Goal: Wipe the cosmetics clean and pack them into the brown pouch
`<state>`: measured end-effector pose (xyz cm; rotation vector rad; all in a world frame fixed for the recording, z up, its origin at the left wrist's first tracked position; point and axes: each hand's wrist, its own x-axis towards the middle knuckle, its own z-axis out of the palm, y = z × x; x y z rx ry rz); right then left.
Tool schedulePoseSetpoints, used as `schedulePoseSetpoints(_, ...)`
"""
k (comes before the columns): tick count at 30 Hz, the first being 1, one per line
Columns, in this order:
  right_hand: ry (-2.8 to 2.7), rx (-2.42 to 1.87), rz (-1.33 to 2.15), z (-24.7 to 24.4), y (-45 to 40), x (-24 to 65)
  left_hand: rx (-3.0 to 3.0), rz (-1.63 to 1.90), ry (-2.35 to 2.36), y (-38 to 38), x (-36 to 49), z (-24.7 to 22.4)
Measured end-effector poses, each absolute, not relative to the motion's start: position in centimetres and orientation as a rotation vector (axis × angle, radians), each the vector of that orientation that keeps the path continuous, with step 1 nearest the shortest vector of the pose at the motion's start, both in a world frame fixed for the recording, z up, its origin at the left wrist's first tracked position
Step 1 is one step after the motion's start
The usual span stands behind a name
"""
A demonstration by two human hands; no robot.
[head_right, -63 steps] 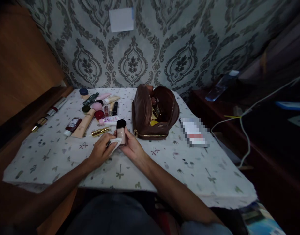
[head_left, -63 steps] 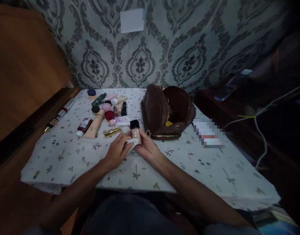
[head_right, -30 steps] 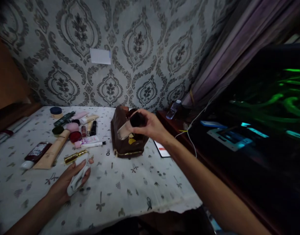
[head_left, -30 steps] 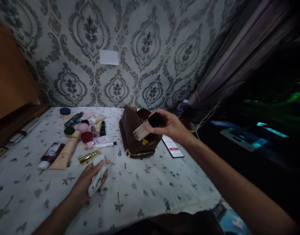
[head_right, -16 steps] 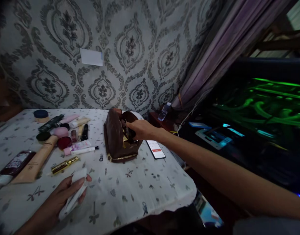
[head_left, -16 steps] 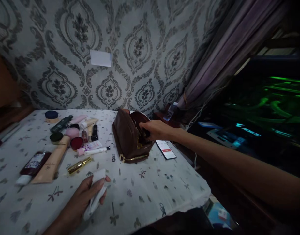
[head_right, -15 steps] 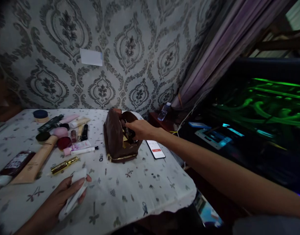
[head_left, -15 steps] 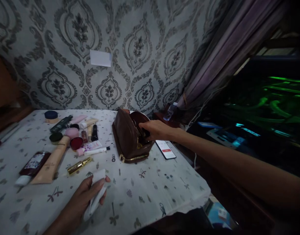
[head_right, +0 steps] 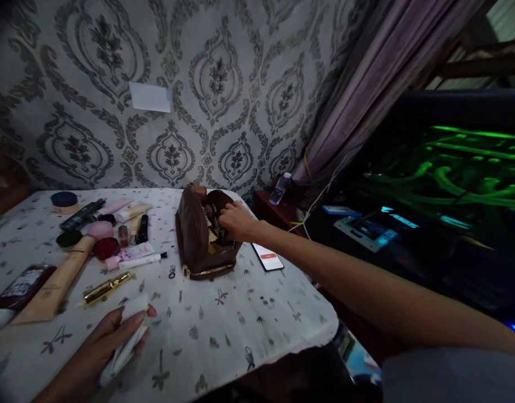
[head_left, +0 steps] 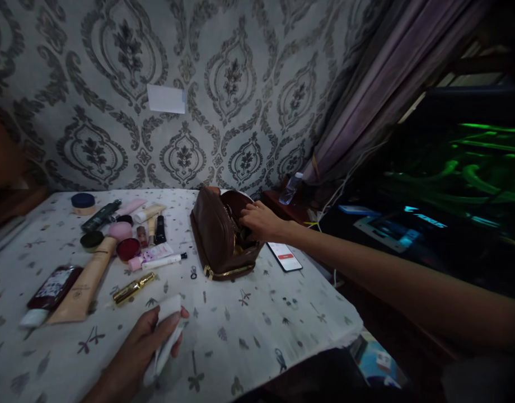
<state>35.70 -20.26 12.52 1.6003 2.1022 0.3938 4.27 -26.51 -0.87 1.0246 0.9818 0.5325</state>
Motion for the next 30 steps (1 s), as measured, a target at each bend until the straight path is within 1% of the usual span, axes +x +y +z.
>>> schedulePoseSetpoints(6, 2.115, 1.612, 0.257, 14.3, -19.8, 35.8, 1.042, 0.544, 1.034, -26.7, 4.5, -0.7)
schedulePoseSetpoints(13, 2.184, 1.614, 0.145, 14.0, -18.9, 36.4, 1.031, 0.454, 1.025, -26.2, 4.2, -2.0)
schedulePoseSetpoints(27, 2.195, 1.632, 0.157, 13.4, -19.3, 36.4, 1.109, 0.537, 0.933, -26.0, 4.1, -1.3)
schedulePoseSetpoints(30, 2.29, 1.606, 0.226, 13.5, -20.0, 35.9, 1.137, 0.546, 0.916, -26.1, 4.1, -0.6)
